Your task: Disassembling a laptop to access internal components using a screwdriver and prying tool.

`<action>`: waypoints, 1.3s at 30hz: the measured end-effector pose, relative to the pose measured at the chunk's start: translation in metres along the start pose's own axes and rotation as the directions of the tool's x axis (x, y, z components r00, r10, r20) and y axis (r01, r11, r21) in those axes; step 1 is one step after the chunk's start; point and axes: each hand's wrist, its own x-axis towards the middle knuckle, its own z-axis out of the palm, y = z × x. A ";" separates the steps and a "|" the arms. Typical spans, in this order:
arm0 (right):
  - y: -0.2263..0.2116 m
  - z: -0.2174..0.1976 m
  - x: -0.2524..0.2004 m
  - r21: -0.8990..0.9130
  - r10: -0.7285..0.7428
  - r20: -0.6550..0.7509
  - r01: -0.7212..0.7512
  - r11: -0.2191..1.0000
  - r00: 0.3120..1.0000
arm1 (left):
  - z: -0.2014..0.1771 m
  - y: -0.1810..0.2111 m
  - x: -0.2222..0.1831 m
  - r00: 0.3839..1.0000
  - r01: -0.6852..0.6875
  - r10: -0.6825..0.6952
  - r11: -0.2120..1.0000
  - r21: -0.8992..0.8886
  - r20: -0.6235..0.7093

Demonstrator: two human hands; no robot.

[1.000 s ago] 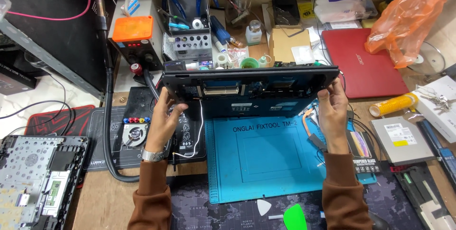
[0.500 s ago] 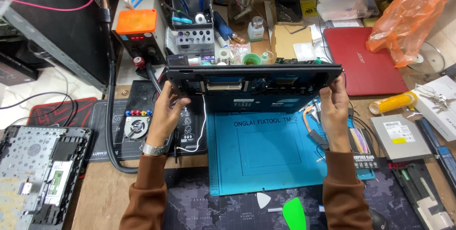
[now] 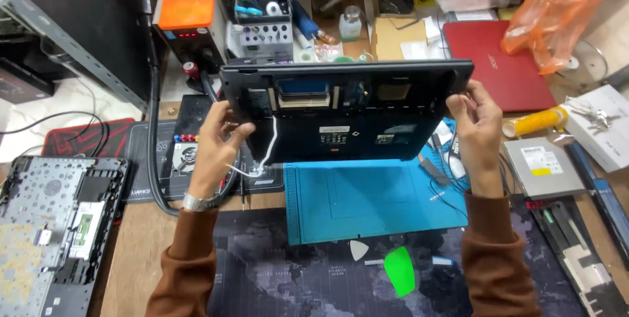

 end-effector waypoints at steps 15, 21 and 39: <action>0.043 0.011 -0.025 -0.083 0.530 0.025 -0.526 0.846 0.848 | -0.001 -0.030 -0.041 0.913 0.407 -0.407 0.913 0.015 -0.010; 0.078 0.009 -0.046 -0.076 0.649 0.028 -0.646 0.760 0.760 | 0.009 -0.077 -0.065 0.848 0.529 -0.529 0.848 -0.003 0.002; 0.076 0.021 -0.035 -0.482 0.625 0.064 -0.525 0.702 0.778 | 0.003 -0.113 -0.060 0.796 0.547 -0.596 0.782 0.299 0.103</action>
